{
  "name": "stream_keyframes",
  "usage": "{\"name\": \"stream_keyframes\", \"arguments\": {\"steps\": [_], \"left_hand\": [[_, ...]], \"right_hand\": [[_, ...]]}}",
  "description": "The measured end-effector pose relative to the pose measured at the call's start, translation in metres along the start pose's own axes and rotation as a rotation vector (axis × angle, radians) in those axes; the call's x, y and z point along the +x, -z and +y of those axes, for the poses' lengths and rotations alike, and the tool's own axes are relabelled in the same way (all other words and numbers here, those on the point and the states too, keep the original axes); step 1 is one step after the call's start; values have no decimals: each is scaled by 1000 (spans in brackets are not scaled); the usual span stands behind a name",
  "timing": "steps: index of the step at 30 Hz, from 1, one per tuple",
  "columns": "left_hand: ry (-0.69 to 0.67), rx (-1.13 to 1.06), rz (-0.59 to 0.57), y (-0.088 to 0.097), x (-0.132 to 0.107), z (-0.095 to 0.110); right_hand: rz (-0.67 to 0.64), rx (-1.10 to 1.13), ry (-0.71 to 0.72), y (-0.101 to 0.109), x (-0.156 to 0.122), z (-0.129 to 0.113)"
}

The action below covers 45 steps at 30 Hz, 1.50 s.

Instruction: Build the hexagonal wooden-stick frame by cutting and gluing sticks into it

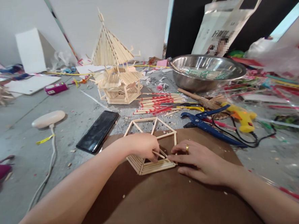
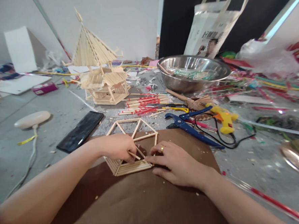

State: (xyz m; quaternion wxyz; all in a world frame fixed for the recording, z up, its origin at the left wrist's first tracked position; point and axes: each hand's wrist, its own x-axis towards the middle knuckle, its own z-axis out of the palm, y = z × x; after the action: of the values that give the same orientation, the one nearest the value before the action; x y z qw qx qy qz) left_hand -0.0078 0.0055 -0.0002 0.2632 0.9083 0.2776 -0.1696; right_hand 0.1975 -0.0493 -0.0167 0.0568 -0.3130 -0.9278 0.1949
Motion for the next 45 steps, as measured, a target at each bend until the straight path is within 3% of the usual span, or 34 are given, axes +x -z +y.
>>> {"name": "stream_keyframes", "arguments": {"steps": [22, 29, 32, 35, 37, 39, 42, 45], "left_hand": [[35, 49, -1, 0, 0, 2], [20, 26, 16, -2, 1, -1], [22, 29, 30, -2, 1, -1], [38, 23, 32, -2, 0, 1], [46, 6, 34, -1, 0, 2], [47, -16, 40, -2, -1, 2], [31, -58, 35, -2, -1, 1], [-19, -121, 22, 0, -2, 0]], "right_hand": [[-46, -49, -4, 1, 1, -1], [-24, -41, 1, 0, 0, -2], [63, -48, -14, 2, -3, 5], [248, -127, -145, 6, -11, 22], [399, -222, -318, 12, -18, 37], [470, -334, -528, 18, -24, 51], [444, -453, -802, 26, -30, 65], [310, -456, -1013, 30, -31, 72]]}}
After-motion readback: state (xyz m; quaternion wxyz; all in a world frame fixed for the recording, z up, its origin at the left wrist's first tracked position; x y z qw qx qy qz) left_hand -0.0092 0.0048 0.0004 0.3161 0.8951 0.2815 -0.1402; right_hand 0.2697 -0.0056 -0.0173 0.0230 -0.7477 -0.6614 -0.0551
